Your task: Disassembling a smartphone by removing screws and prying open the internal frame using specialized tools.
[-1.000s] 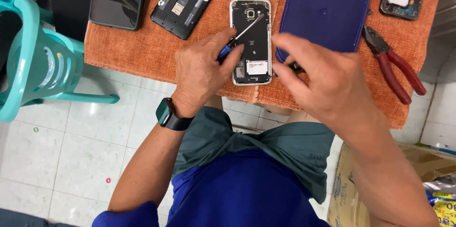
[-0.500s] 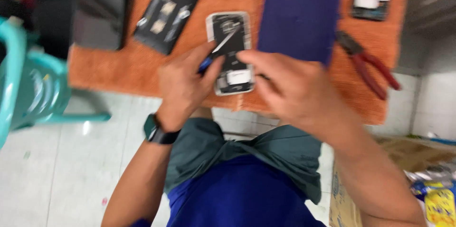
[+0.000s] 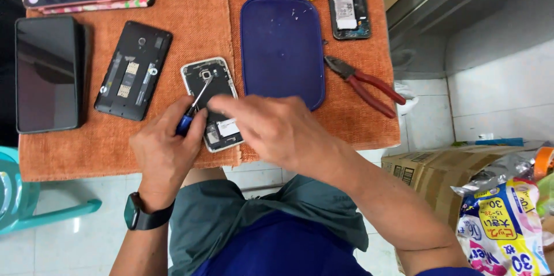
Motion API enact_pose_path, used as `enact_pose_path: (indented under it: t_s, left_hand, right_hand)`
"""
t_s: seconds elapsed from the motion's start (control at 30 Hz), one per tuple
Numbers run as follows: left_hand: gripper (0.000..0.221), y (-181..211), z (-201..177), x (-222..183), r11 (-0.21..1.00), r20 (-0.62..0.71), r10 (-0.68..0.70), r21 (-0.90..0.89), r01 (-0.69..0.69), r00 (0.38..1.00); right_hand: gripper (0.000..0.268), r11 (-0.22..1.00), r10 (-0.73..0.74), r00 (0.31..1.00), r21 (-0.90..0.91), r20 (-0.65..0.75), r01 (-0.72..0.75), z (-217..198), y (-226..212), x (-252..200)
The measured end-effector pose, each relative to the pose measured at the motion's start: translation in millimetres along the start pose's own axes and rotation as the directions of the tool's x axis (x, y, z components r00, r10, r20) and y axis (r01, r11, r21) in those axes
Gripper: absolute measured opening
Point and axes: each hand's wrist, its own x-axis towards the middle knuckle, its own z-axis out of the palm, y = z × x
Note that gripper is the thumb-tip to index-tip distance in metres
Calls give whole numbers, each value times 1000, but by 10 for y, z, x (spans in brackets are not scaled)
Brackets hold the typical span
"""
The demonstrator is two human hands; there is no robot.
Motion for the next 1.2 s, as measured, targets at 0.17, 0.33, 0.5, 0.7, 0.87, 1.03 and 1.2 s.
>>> enact_pose_path:
  t_s: [0.17, 0.33, 0.5, 0.7, 0.87, 1.03, 1.2]
  left_hand:
    - [23, -15, 34, -13, 1000, 11, -23, 14, 23, 1000]
    - [24, -6, 35, 3, 999, 21, -44, 27, 43, 999]
    - [24, -18, 20, 9, 999, -25, -14, -48, 12, 1000]
    - [25, -23, 34, -1, 996, -63, -13, -84, 8, 998]
    - [25, -32, 39, -6, 998, -61, -21, -65, 17, 998]
    - [25, -29, 39, -13, 999, -74, -18, -49, 15, 997]
    - [24, -22, 45, -12, 997, -76, -42, -70, 37, 996]
  right_hand:
    - [47, 999, 13, 999, -47, 33, -12, 25, 7, -48]
    - [39, 995, -18, 999, -94, -40, 14, -12, 35, -66]
    - [27, 970, -107, 993, -226, -52, 93, -19, 29, -30]
    - [32, 988, -100, 994, -114, 37, 104, -114, -88, 31]
    - [41, 994, -43, 997, -93, 70, 49, -126, -71, 20]
    - [35, 991, -74, 996, -104, 49, 79, -121, -68, 37]
    - [45, 995, 0, 988, -100, 157, 16, -179, -135, 34]
